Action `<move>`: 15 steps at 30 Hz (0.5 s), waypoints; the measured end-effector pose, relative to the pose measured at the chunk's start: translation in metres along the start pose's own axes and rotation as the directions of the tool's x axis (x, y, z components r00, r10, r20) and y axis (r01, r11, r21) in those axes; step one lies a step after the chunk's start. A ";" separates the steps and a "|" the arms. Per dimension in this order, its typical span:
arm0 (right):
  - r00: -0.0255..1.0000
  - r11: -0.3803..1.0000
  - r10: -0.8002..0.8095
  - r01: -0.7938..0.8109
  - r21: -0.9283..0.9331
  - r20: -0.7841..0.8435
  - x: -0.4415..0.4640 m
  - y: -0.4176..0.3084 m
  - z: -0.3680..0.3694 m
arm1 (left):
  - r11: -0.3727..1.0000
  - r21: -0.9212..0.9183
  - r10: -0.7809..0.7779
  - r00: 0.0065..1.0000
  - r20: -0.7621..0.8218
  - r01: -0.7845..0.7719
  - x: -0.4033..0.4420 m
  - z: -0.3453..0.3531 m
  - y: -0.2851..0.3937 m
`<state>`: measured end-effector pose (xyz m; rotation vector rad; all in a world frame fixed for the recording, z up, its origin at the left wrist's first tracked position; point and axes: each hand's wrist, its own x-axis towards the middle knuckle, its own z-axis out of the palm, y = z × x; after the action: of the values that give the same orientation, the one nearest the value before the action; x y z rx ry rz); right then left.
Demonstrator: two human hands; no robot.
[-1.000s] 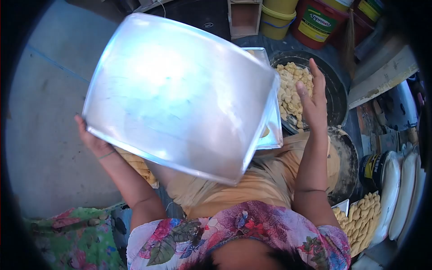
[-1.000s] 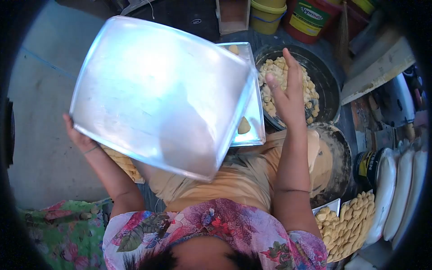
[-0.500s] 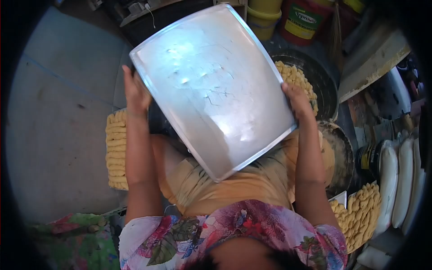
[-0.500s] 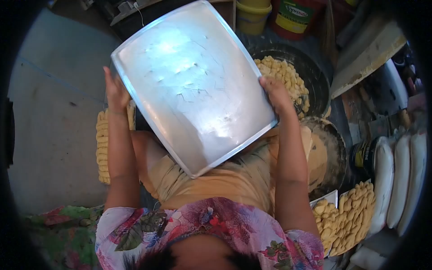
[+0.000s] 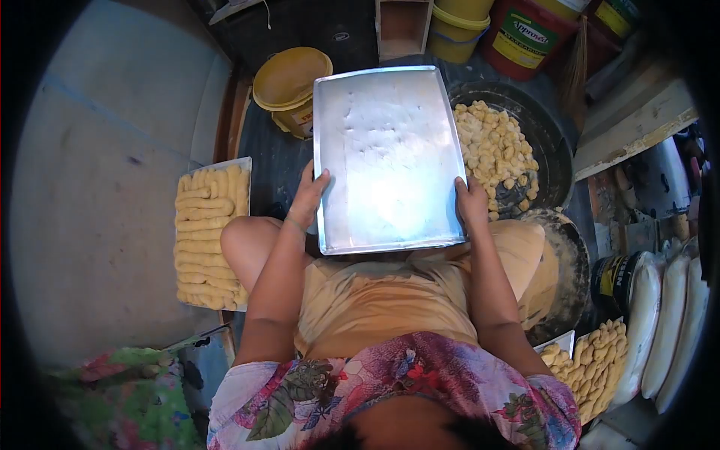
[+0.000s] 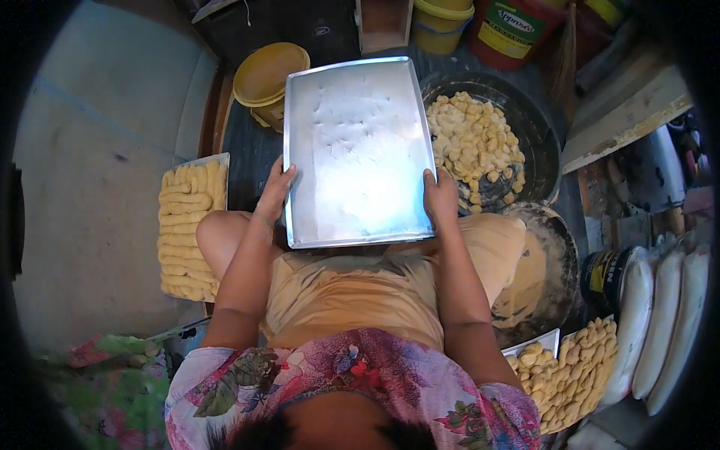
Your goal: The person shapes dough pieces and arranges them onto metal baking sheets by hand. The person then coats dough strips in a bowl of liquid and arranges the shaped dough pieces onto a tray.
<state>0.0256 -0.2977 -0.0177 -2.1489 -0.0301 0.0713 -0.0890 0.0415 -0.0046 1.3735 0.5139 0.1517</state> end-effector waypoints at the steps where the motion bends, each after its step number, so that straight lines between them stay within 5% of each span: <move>1: 0.999 0.999 -0.034 0.034 -0.025 -0.010 -0.001 0.002 0.000 | 0.998 0.051 0.025 1.000 -0.019 -0.024 0.000 0.002 -0.006; 10: 0.969 0.892 0.104 0.010 -0.452 0.226 -0.001 -0.046 -0.030 | 0.981 0.193 0.051 0.995 -0.085 -0.033 0.015 -0.008 -0.025; 15: 0.849 0.799 -0.527 0.510 -0.318 0.037 0.011 -0.147 -0.058 | 0.984 0.169 0.075 0.993 -0.089 -0.060 0.012 -0.003 -0.024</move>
<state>0.0413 -0.2649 0.1361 -2.3850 -0.6421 -0.3364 -0.0840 0.0439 -0.0315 1.5529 0.5697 0.2349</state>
